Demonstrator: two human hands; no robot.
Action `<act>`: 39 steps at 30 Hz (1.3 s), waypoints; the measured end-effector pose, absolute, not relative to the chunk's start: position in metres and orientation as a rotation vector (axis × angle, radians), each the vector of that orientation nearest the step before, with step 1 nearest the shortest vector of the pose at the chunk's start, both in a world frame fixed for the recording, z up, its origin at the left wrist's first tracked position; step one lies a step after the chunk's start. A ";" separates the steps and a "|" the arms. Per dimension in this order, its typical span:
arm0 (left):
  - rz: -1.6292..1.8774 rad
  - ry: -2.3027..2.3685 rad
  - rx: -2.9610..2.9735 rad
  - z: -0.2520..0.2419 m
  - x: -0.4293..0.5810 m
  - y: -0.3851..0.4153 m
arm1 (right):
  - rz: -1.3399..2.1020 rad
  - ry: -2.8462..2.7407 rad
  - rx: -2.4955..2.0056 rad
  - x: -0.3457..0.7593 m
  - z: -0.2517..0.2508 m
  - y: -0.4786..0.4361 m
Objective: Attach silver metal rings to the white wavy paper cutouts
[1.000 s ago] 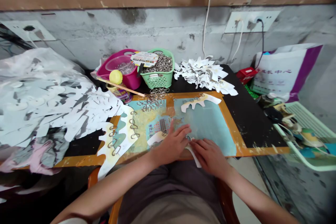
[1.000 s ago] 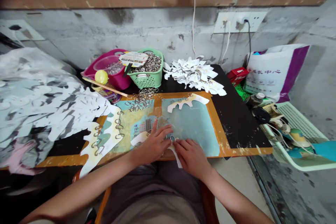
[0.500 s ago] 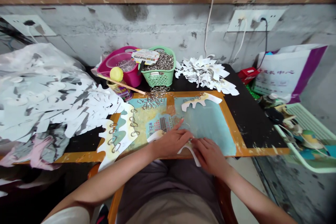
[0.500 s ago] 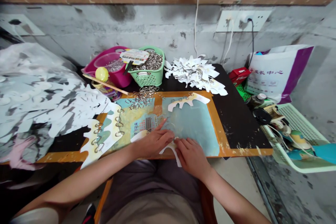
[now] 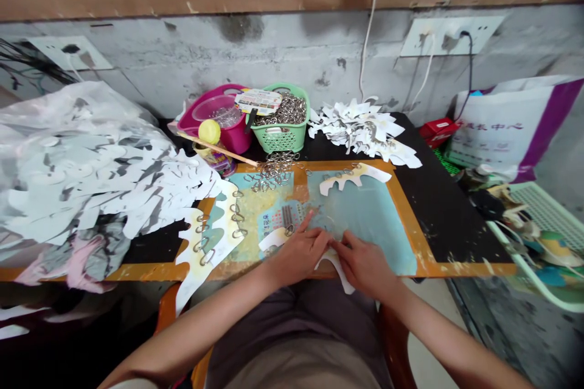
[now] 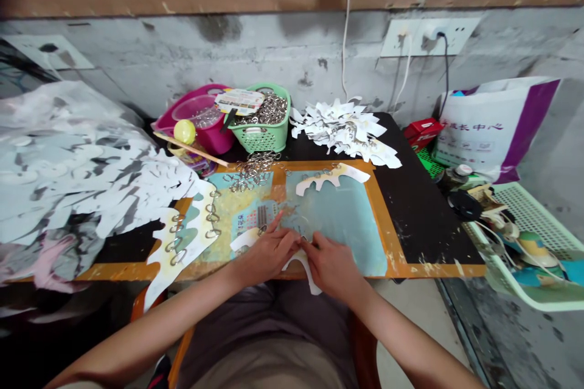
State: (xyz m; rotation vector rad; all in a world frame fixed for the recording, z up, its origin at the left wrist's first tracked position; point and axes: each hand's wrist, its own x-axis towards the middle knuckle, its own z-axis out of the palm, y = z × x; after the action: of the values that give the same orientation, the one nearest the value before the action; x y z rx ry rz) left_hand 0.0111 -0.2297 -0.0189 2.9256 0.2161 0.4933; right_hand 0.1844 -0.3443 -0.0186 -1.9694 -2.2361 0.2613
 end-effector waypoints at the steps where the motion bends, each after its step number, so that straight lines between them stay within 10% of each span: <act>1: 0.469 0.226 2.923 -0.019 0.011 -0.230 | 0.252 -2.229 -1.969 0.184 -0.020 -0.345; 28: 0.465 -0.075 3.136 -0.015 0.009 -0.229 | 0.157 -2.384 -1.648 0.207 -0.030 -0.354; 39: 0.475 0.358 2.945 -0.015 -0.008 -0.259 | 0.328 -1.628 -1.885 0.190 -0.025 -0.344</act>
State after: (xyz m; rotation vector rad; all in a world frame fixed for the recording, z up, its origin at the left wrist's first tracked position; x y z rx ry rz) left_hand -0.0080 -0.2589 -0.0146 2.9446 0.3583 0.4749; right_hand 0.1898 -0.3437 -0.0250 -1.8851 -1.6282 0.3285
